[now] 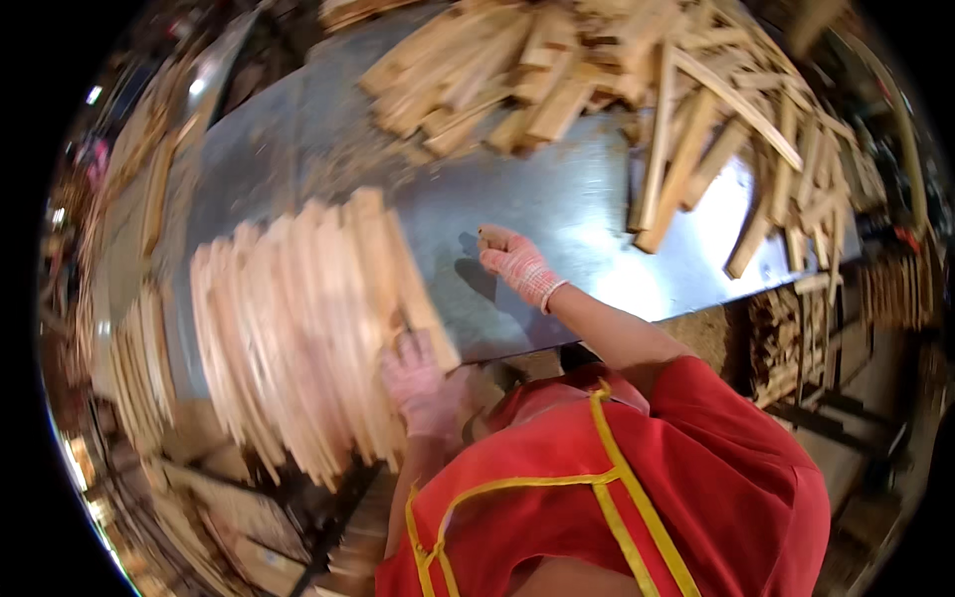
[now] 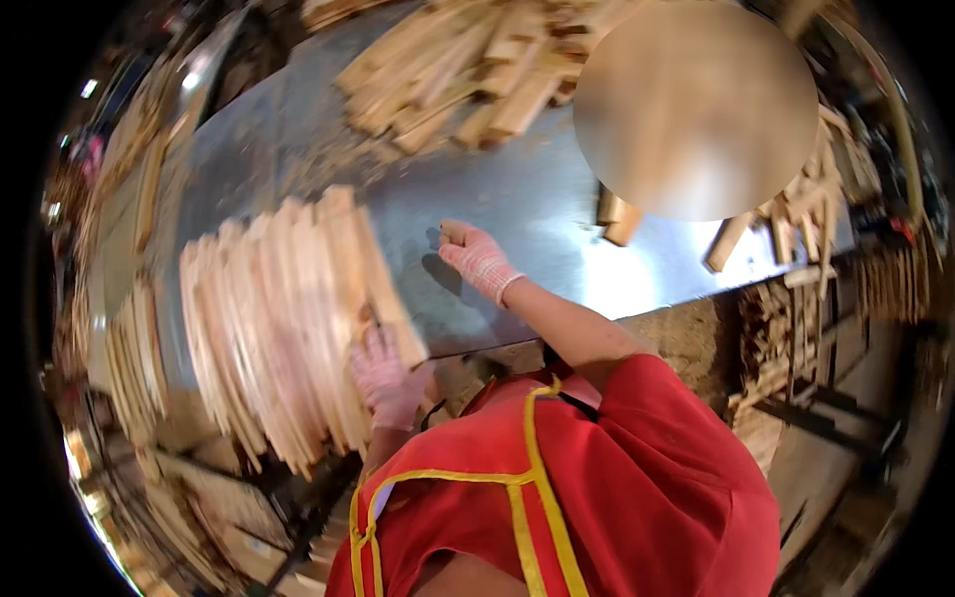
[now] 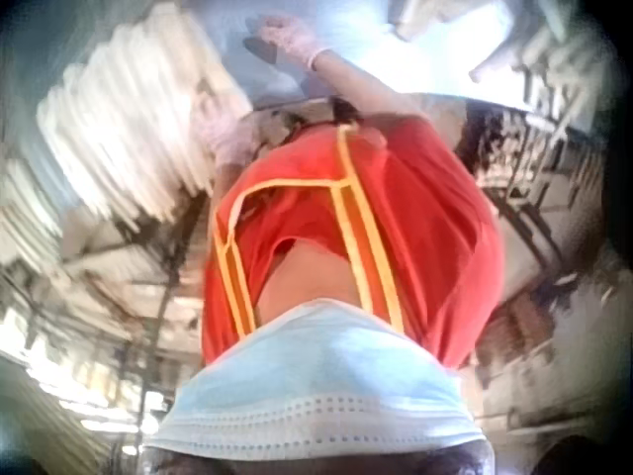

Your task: The person repeatedly picks up thin wooden planks from a pile on a metal table and stacks them neatly on the left side. The person wears gloves and handles the planks one at a time or in small groups, aligning them into a growing stack.

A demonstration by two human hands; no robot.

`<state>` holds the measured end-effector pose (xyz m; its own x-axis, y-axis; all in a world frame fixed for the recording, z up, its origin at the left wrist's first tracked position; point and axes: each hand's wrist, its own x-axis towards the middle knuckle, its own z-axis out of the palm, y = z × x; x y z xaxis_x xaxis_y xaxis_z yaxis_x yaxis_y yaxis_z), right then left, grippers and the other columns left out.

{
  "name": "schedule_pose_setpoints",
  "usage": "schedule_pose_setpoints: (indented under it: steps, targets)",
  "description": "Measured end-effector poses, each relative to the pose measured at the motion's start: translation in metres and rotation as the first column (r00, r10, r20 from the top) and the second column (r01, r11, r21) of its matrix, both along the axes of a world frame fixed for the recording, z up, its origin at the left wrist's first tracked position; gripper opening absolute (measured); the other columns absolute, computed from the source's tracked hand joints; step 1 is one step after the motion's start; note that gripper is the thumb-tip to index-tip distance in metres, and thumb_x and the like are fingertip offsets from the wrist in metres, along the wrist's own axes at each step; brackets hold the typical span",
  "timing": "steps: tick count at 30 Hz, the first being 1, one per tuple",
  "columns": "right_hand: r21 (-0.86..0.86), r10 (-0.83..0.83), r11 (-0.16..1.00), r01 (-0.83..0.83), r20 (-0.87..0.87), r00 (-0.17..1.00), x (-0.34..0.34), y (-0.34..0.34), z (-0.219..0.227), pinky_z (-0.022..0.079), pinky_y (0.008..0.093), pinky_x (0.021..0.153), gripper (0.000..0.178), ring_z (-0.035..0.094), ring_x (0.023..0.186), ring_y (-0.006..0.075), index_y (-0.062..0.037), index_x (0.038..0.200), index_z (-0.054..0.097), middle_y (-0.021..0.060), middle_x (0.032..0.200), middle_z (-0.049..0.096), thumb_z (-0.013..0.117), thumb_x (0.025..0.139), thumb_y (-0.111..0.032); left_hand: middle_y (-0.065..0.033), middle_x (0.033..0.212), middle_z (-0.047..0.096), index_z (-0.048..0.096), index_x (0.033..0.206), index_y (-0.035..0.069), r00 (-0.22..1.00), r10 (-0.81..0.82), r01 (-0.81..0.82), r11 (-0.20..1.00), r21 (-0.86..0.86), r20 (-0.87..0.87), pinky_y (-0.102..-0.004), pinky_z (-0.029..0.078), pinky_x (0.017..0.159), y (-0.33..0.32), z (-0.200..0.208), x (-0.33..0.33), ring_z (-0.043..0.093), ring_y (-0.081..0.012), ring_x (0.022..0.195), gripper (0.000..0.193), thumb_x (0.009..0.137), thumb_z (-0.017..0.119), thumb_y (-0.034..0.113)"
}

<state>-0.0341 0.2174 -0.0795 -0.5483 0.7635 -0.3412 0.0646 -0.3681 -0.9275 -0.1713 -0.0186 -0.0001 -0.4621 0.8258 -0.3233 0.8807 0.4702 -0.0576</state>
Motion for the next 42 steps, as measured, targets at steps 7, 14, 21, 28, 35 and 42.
schedule_pose_setpoints:
  steps: [7, 14, 21, 28, 35, 42]
  targets:
    - [0.848, -0.849, 0.513, 0.135, 0.477, 0.229, 0.218, 0.198, 0.063, 0.054, 0.0502, 0.099, 0.076, 0.068, 0.112, 0.0431, -0.0060, 0.144, 0.054, 0.0219, 0.127, 0.070, 0.077, 0.082, -0.044, -0.0084, 0.169, 0.030, 0.030, 0.164, 0.012, 0.979, 0.161, -0.181, 0.969, -0.171, -0.125, -0.0555, 0.033, 0.120, 0.048, 0.019, 0.028, 0.029, -0.0464, 0.151, 0.119, 0.068, 0.088, 0.053]
    - [0.538, -0.585, 0.789, 0.297, 0.806, 0.093, 0.254, 0.246, 0.048, 0.052, 0.0496, 0.103, 0.086, 0.066, 0.120, 0.0440, 0.0019, 0.143, 0.051, 0.0275, 0.127, 0.070, 0.068, 0.085, -0.060, -0.0166, 0.159, 0.045, 0.041, 0.157, 0.008, 0.972, 0.201, -0.180, 0.970, 0.162, -0.122, -0.0470, 0.044, 0.113, 0.000, 0.000, -0.024, 0.049, -0.0377, 0.137, 0.086, 0.079, 0.074, 0.021]
    - [-0.195, -0.621, 0.762, 0.618, 0.053, 0.782, 0.271, 0.216, 0.008, 0.059, 0.0425, 0.088, 0.042, 0.069, 0.100, 0.0285, 0.0009, 0.131, 0.060, 0.0127, 0.117, 0.070, 0.074, 0.094, -0.013, -0.0161, 0.163, 0.043, 0.038, 0.161, 0.008, 0.943, 0.247, -0.232, 0.968, 0.095, -0.221, -0.0441, 0.041, 0.118, -0.020, -0.021, -0.034, 0.043, -0.0332, 0.148, 0.080, 0.087, 0.066, 0.019]
    - [-0.191, -0.347, 0.922, 0.336, -0.022, 0.938, 0.146, 0.042, 0.002, 0.057, 0.0347, 0.083, 0.029, 0.068, 0.094, 0.0197, -0.0070, 0.124, 0.066, 0.0036, 0.106, 0.070, 0.072, 0.096, -0.011, -0.0191, 0.147, 0.058, 0.058, 0.144, 0.009, 0.904, 0.389, -0.421, 0.737, 0.528, 0.178, -0.0487, 0.047, 0.110, -0.079, -0.021, -0.064, 0.058, -0.0390, 0.130, 0.057, 0.093, 0.072, 0.031]
    - [0.030, 0.095, 0.993, -0.114, 0.366, 0.926, -0.055, -0.063, -0.004, 0.056, 0.0434, 0.074, 0.030, 0.063, 0.085, 0.0246, -0.0040, 0.122, 0.060, 0.0113, 0.104, 0.069, 0.070, 0.096, -0.016, -0.0215, 0.142, 0.060, 0.061, 0.140, 0.004, 0.905, 0.389, -0.407, 0.684, 0.605, 0.170, -0.0483, 0.047, 0.108, -0.129, -0.003, -0.073, 0.059, -0.0412, 0.127, 0.052, 0.093, 0.072, 0.027]
    - [0.087, 0.360, 0.917, -0.389, 0.239, 0.902, -0.076, -0.078, 0.052, 0.039, 0.0401, 0.119, 0.071, 0.050, 0.144, 0.0321, -0.0035, 0.157, 0.045, 0.0223, 0.155, 0.053, 0.070, 0.092, -0.019, -0.0190, 0.144, 0.058, 0.061, 0.141, 0.005, 0.979, 0.192, -0.198, 0.819, 0.539, 0.067, -0.0477, 0.043, 0.113, -0.095, 0.007, -0.013, 0.055, -0.0377, 0.132, 0.055, 0.091, 0.072, 0.027]
